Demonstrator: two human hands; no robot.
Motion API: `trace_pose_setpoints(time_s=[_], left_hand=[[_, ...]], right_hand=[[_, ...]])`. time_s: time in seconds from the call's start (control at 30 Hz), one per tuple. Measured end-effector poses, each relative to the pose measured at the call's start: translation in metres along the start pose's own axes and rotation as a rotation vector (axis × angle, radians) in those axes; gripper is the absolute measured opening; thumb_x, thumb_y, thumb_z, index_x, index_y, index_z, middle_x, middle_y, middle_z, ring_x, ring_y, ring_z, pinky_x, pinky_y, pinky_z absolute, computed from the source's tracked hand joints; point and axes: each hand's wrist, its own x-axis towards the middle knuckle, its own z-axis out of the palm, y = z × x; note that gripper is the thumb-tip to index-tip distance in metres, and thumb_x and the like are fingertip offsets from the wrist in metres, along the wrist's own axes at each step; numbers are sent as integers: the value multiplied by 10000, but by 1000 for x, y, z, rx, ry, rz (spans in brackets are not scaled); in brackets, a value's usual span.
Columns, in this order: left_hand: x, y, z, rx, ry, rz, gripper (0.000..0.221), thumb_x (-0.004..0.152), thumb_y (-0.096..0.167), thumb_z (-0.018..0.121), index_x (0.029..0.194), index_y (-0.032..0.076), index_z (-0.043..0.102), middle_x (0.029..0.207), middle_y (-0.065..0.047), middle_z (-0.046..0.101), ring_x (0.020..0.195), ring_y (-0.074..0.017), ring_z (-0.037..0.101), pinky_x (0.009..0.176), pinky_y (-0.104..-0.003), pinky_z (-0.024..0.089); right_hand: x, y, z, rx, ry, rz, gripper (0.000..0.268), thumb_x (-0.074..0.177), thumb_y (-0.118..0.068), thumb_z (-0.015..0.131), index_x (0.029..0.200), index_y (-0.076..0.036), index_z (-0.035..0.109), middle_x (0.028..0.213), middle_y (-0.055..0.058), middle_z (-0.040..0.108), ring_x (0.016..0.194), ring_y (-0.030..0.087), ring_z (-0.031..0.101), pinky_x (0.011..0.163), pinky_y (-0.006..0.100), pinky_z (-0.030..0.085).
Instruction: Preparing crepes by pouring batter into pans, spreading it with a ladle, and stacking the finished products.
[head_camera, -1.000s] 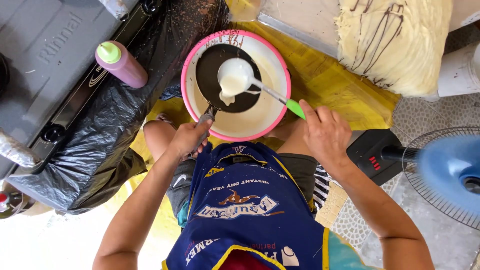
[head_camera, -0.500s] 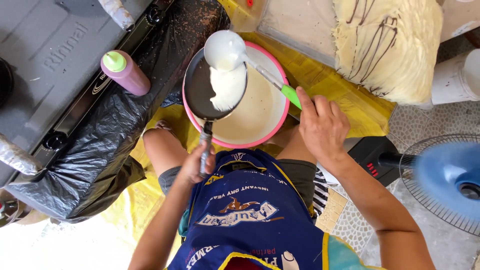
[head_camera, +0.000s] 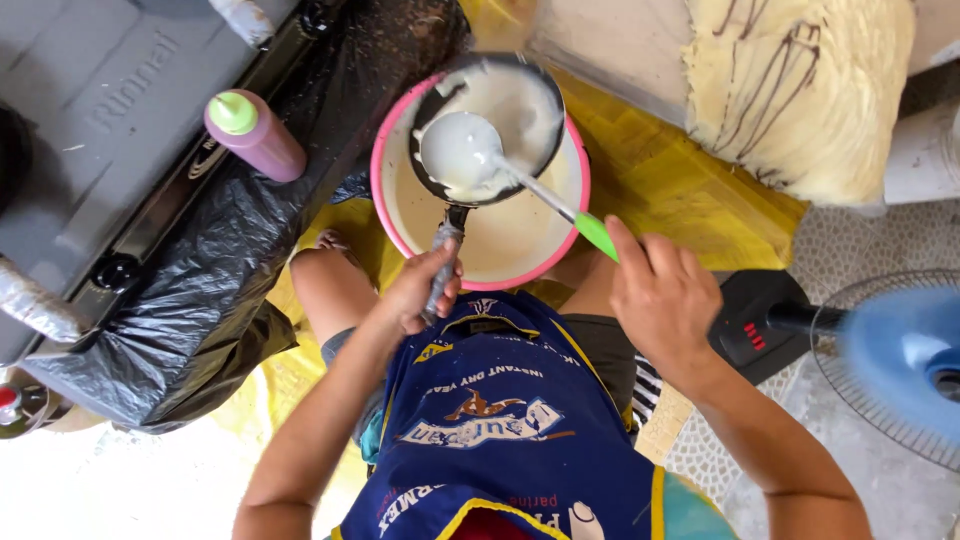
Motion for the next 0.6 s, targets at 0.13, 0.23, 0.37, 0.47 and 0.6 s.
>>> trace_pose_setpoints(time_s=[0.13, 0.23, 0.37, 0.47, 0.6], left_hand=[[2, 21, -3, 61, -8, -194, 563, 972, 536, 678, 915, -19, 599, 548, -60, 473, 324, -126, 454, 267, -269, 402], [-1, 32, 2, 220, -35, -284, 531, 951, 507, 709, 882, -8, 600, 549, -57, 484, 340, -111, 454, 271, -254, 395], [-14, 34, 17, 503, 13, -267, 471, 942, 403, 727, 874, -55, 643, 538, -106, 542, 321, -142, 498, 255, -265, 410], [-16, 21, 13, 572, -1, -225, 444, 928, 367, 747, 848, -59, 653, 512, -127, 551, 304, -169, 512, 249, -281, 421], [-12, -19, -5, 459, -31, -142, 454, 919, 381, 770, 866, -49, 633, 496, -127, 548, 308, -184, 524, 284, -290, 445]], right_hand=[[-12, 4, 12, 95, -125, 117, 387, 832, -107, 737, 1177, -267, 808, 831, -20, 595, 716, 191, 634, 632, 295, 531], [-30, 11, 26, 117, -267, 249, 430, 766, -119, 777, 1183, -224, 805, 818, -4, 614, 718, 213, 661, 611, 315, 547], [-56, 12, 41, 297, -560, 445, 479, 847, -192, 678, 1312, -297, 731, 927, 58, 658, 821, 348, 705, 716, 485, 581], [-62, 9, 50, 354, -642, 527, 482, 880, -209, 630, 1344, -320, 696, 980, 64, 671, 874, 373, 709, 773, 514, 576], [-60, 19, 47, 246, -543, 541, 509, 853, -177, 663, 1353, -262, 711, 987, 79, 670, 831, 385, 707, 745, 519, 586]])
